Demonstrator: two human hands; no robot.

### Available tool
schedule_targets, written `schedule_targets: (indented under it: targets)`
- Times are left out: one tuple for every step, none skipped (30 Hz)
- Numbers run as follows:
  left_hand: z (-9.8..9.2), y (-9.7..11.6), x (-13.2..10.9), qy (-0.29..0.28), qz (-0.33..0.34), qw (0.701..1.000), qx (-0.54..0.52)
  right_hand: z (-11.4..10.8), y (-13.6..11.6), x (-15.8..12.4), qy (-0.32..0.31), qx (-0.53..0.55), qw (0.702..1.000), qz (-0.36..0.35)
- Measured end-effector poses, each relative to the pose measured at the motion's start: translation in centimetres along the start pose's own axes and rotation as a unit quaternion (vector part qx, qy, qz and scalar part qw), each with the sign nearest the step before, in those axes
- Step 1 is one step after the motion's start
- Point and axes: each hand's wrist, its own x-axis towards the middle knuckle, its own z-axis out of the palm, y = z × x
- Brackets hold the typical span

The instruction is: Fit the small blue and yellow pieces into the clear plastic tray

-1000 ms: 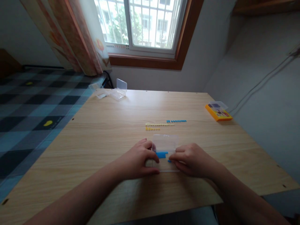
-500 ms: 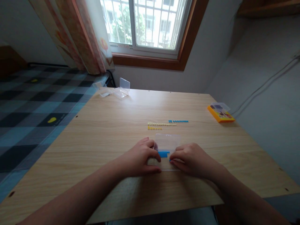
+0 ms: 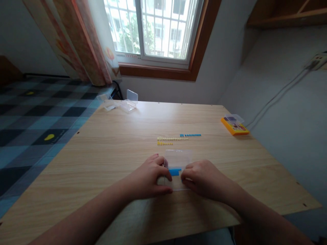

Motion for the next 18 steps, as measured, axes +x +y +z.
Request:
schedule_targets:
  targets:
    - [0.0,-0.1,0.0,0.000,-0.001,1.000,-0.002,0.1,0.1,0.0,0.007,0.002,1.000,0.002]
    - [0.1,-0.1,0.0,0.001,-0.001,1.000,-0.004,0.3,0.2,0.1,0.016,0.005,1.000,0.006]
    - [0.1,-0.1,0.0,0.002,0.000,1.000,-0.005,0.5,0.3,0.2,0.028,0.006,1.000,0.012]
    - [0.2,-0.1,0.1,0.004,0.002,1.000,-0.004,0.7,0.4,0.2,0.040,0.006,0.999,0.021]
    - [0.2,-0.1,0.1,0.005,0.004,1.000,-0.002,0.9,0.5,0.2,0.052,0.007,0.998,0.030]
    - [0.2,-0.1,0.1,0.006,0.005,1.000,0.000,1.1,0.7,0.2,0.065,0.009,0.997,0.037]
    - [0.1,-0.1,0.1,0.006,0.004,1.000,0.004,1.3,0.8,0.2,0.078,0.014,0.996,0.040]
    - [0.1,0.0,0.1,0.005,0.002,1.000,0.007,1.5,1.0,0.1,0.091,0.022,0.995,0.037]
    - [0.1,0.0,0.1,0.005,0.000,1.000,0.009,1.7,1.1,-0.1,0.103,0.032,0.994,0.028]
    - [0.1,0.1,0.1,0.005,-0.002,1.000,0.010,1.8,1.3,-0.2,0.113,0.041,0.993,0.018]
    - [0.1,0.1,0.1,0.005,-0.003,1.000,0.009,1.9,1.5,-0.4,0.121,0.049,0.991,0.009]
    - [0.1,0.0,0.1,0.004,-0.003,1.000,0.008,1.9,1.6,-0.6,0.125,0.055,0.991,-0.001]
    - [0.2,0.0,0.1,0.003,-0.003,1.000,0.005,1.9,1.7,-0.7,0.126,0.060,0.990,-0.009]
    - [0.2,0.0,0.1,0.002,-0.003,1.000,0.004,1.8,1.8,-0.8,0.125,0.064,0.990,-0.015]
    - [0.2,-0.1,0.1,0.001,-0.003,1.000,0.004,1.8,1.8,-0.9,0.124,0.065,0.990,-0.019]
    - [0.2,-0.1,0.1,0.001,-0.003,1.000,0.006,1.7,1.9,-1.0,0.122,0.064,0.990,-0.022]
    - [0.2,-0.2,0.1,0.002,-0.002,1.000,0.008,1.7,1.9,-1.0,0.119,0.063,0.991,-0.024]
    - [0.2,-0.2,0.1,0.002,0.000,1.000,0.011,1.7,1.9,-0.9,0.118,0.062,0.991,-0.025]
